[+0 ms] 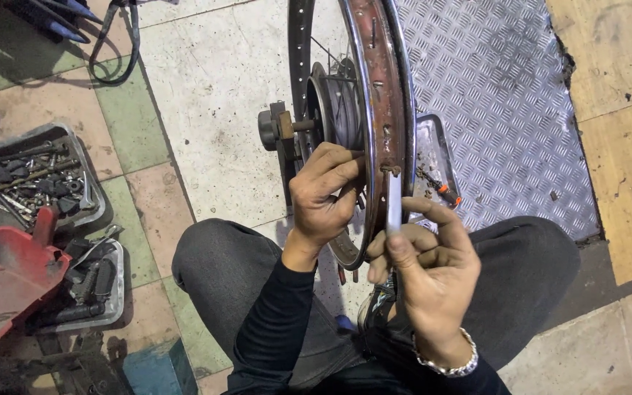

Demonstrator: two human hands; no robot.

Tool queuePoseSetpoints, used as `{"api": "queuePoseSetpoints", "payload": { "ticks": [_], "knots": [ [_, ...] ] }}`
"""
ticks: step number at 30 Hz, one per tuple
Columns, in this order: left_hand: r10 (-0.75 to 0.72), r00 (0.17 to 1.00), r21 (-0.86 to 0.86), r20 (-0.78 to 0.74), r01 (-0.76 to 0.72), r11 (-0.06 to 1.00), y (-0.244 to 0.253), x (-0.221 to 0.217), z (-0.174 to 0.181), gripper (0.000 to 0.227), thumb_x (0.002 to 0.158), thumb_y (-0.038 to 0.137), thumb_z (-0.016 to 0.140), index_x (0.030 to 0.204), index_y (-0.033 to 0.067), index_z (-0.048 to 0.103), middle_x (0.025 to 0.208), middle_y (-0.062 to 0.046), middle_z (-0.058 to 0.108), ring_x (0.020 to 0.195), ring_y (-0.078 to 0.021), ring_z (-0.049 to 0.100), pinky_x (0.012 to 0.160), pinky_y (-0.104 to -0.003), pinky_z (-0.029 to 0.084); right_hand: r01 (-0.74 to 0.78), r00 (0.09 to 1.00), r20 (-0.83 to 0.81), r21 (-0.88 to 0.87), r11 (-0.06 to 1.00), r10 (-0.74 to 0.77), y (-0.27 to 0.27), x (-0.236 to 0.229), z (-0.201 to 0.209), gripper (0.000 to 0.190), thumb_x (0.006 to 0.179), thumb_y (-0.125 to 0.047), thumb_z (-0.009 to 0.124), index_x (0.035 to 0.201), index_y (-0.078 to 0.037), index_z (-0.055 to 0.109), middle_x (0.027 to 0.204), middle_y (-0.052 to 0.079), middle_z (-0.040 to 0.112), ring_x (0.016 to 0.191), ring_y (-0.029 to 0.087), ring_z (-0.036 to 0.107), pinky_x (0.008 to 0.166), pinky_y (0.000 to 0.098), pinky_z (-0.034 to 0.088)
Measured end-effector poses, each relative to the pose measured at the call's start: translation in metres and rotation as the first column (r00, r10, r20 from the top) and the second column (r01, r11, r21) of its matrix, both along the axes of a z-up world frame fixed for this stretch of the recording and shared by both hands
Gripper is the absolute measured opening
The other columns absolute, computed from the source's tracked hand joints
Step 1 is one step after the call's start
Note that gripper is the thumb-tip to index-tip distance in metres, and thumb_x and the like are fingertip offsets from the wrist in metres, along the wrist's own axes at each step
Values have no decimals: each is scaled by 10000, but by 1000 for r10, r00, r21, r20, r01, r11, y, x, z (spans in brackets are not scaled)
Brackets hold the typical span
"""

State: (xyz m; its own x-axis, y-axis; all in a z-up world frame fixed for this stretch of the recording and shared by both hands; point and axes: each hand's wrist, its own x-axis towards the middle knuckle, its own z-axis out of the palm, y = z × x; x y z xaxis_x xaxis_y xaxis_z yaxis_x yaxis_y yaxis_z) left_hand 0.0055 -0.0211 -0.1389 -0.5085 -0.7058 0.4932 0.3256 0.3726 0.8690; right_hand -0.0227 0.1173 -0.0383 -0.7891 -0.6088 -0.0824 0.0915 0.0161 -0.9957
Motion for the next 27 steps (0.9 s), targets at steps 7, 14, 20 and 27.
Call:
{"api": "queuePoseSetpoints", "payload": {
  "ticks": [7,14,20,27],
  "knots": [
    [28,1000,-24,3,-28,999,3,0,3,348,737,-131,621,1029,12,744,968,-88,713,857,-215,610,778,-310,552,27,995,102,-154,988,-12,-15,19,-13,512,936,-69,683,1350,17,395,759,161,719,527,194,693,473,253,610],
    [62,998,-10,-2,-62,998,6,-1,0,338,725,-130,606,1008,-3,740,959,-103,708,851,-221,618,769,-309,563,101,994,55,-220,970,-90,-20,27,-7,575,986,-118,647,1459,17,350,747,112,691,542,155,668,479,229,593],
    [55,998,28,-9,-55,998,5,1,1,332,742,-132,641,1026,10,737,972,-89,712,867,-203,625,791,-297,560,152,988,4,-107,983,-152,-7,19,-10,328,1000,-65,617,1300,51,554,717,113,674,468,112,580,445,183,495],
    [75,997,23,-18,-74,997,6,0,1,319,739,-128,643,1013,5,738,973,-93,709,865,-209,622,795,-306,553,110,993,-32,-109,988,-114,-5,18,-13,325,998,-95,632,1284,38,551,720,108,682,500,105,602,463,178,520]
  ]
}}
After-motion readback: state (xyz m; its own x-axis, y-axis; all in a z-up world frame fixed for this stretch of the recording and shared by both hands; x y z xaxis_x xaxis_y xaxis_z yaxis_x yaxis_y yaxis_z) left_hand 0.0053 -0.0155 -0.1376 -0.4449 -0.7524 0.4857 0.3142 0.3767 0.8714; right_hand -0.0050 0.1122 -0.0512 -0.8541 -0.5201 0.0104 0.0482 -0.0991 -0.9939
